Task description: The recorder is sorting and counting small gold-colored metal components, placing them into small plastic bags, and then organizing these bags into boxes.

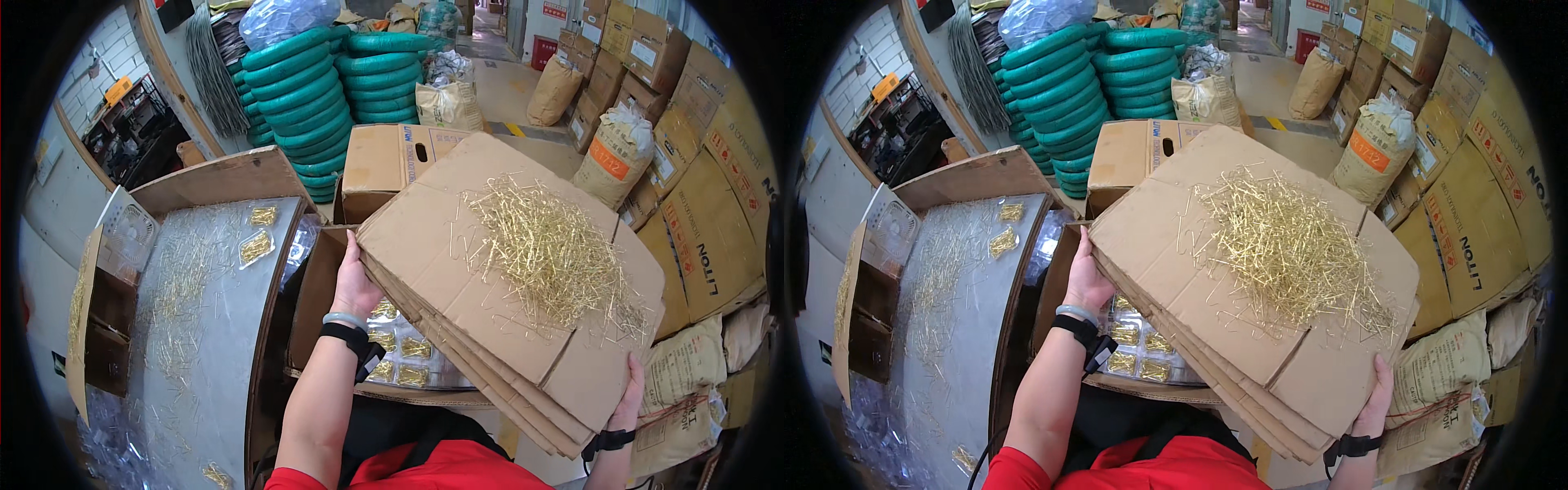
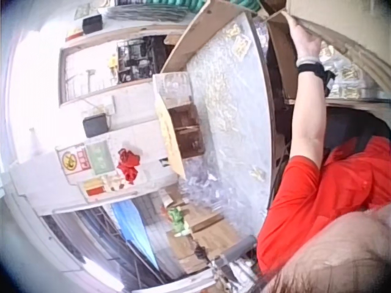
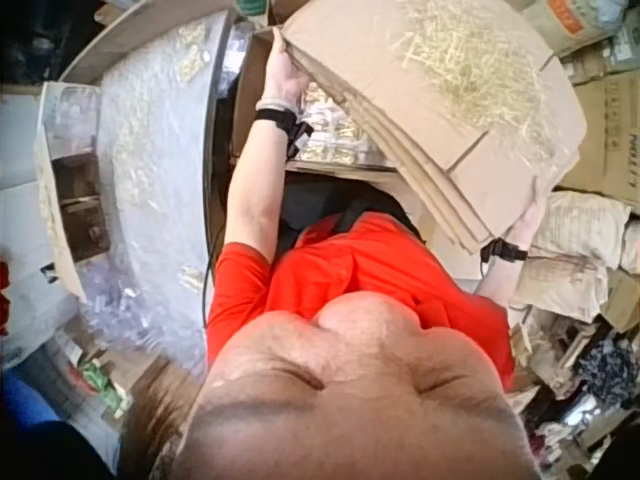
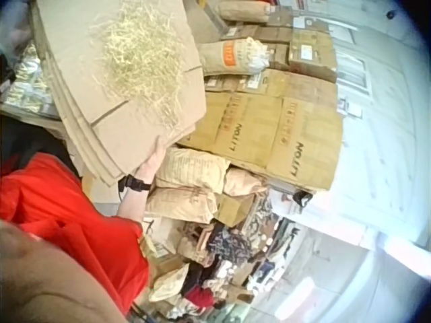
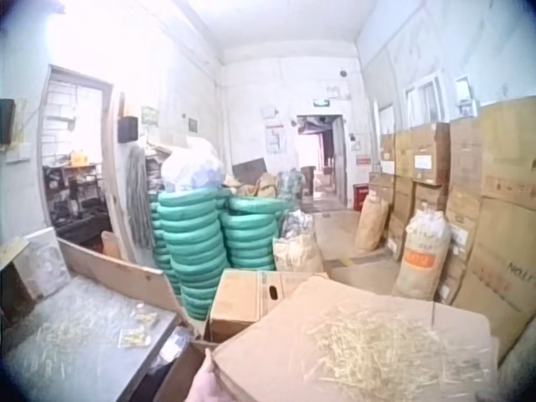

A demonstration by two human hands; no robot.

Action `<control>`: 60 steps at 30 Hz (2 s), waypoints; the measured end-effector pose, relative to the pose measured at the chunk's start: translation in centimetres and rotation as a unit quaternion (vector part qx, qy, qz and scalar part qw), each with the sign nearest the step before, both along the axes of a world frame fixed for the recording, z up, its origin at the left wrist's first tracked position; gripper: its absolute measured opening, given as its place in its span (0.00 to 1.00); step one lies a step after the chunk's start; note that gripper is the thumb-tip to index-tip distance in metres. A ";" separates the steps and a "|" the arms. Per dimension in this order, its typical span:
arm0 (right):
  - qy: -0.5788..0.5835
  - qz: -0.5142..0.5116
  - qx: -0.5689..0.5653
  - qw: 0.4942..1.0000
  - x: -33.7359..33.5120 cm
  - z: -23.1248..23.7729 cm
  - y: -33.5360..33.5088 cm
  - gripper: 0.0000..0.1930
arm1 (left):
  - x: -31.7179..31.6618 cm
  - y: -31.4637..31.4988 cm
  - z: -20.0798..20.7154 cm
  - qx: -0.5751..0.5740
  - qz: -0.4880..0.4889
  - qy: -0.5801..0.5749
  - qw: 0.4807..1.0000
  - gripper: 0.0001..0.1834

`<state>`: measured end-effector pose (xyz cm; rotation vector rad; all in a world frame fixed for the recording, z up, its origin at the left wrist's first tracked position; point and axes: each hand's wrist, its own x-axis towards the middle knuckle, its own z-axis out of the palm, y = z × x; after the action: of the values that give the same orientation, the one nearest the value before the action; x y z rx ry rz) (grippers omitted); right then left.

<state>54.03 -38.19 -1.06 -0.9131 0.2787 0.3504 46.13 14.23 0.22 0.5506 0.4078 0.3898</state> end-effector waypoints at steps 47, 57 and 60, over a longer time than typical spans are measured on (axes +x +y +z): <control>-0.310 0.530 0.094 0.784 3.7 24.3 29.6 0.21 | -41.3 -9.3 26.9 0.170 0.483 -0.152 0.845 0.28; -0.183 0.698 0.115 0.683 -13.5 27.4 54.3 0.25 | -57.7 -5.8 25.6 0.132 0.704 -0.044 0.697 0.28; -0.175 0.749 0.160 0.618 -17.4 28.6 60.7 0.26 | -60.4 -6.0 28.5 0.143 0.745 -0.032 0.651 0.28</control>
<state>36.64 22.52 27.53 -0.6266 -1.0237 1.6943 -14.27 8.20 28.76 0.3821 0.6791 2.1193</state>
